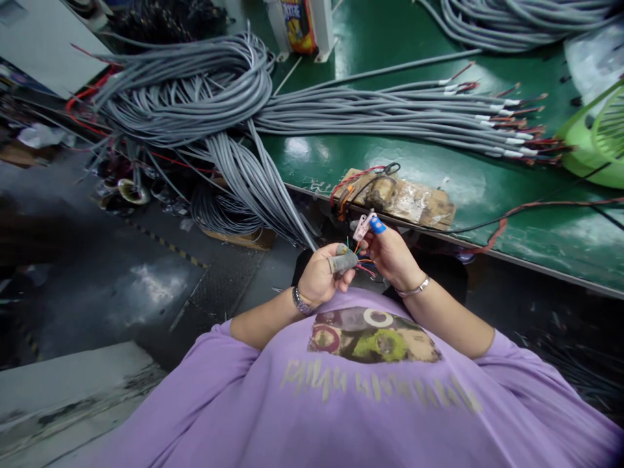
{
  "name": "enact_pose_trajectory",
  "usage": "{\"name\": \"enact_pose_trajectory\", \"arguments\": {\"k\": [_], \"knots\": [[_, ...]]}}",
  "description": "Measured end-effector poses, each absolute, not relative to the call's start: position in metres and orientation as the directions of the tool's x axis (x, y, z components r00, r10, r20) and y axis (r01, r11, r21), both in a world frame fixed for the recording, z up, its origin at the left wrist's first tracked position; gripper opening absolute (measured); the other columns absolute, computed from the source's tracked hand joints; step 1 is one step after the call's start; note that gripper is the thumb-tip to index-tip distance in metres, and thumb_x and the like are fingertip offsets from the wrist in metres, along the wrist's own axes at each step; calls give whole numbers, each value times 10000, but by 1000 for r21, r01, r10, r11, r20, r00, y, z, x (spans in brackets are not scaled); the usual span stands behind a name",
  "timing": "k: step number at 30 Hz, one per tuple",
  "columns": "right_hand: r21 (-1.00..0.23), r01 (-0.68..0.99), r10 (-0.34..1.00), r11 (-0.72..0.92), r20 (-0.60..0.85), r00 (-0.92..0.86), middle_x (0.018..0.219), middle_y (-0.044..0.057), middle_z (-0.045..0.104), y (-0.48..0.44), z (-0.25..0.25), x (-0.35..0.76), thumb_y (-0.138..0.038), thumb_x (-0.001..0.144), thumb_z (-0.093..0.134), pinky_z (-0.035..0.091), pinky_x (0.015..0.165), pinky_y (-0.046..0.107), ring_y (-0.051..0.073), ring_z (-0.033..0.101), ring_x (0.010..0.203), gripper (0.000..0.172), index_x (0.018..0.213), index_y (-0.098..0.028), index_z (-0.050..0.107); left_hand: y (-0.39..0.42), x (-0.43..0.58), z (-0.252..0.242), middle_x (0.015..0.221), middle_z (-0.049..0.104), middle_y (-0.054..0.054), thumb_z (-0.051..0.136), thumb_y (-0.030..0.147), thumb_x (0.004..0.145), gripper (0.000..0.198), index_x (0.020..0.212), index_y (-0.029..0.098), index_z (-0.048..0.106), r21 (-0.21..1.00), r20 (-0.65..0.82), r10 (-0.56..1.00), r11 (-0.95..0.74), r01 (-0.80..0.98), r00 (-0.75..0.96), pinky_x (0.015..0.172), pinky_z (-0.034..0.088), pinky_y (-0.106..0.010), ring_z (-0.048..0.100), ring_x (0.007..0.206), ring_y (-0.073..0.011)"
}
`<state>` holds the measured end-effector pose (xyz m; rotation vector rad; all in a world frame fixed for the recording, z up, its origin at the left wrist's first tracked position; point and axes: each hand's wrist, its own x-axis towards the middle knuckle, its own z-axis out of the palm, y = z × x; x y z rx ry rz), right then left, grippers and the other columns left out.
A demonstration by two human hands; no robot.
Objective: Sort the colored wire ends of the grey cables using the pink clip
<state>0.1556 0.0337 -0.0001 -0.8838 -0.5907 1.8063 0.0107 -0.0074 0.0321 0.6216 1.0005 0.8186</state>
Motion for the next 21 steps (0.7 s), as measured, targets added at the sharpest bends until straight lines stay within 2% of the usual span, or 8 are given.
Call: {"name": "enact_pose_trajectory", "arguments": {"k": [5,11,21], "knots": [[-683,-594,903,-425,-368,-222,638,-29,569,37,4,151,-642,634,791,394,483,207,70,439,529,500,767,-181,649,-6,8,29,432,538,44,799,421,584,400,696,181,498,779,-482,837,545,-309,260,300,248,-167,403,297,-67],[-675,-642,923,-365,-354,-153,599,-35,547,39,5,146,-629,647,796,369,480,206,64,443,529,494,674,-176,600,-2,9,23,447,542,45,787,400,605,369,708,178,511,782,-481,839,542,-309,255,305,267,-165,402,313,-63],[-656,-618,898,-433,-371,-234,664,-18,603,35,0,150,-779,677,651,398,497,223,86,490,538,584,739,-202,590,-6,8,21,437,544,41,793,420,590,390,694,183,501,778,-492,829,556,-292,267,297,256,-172,416,302,-72]]}}
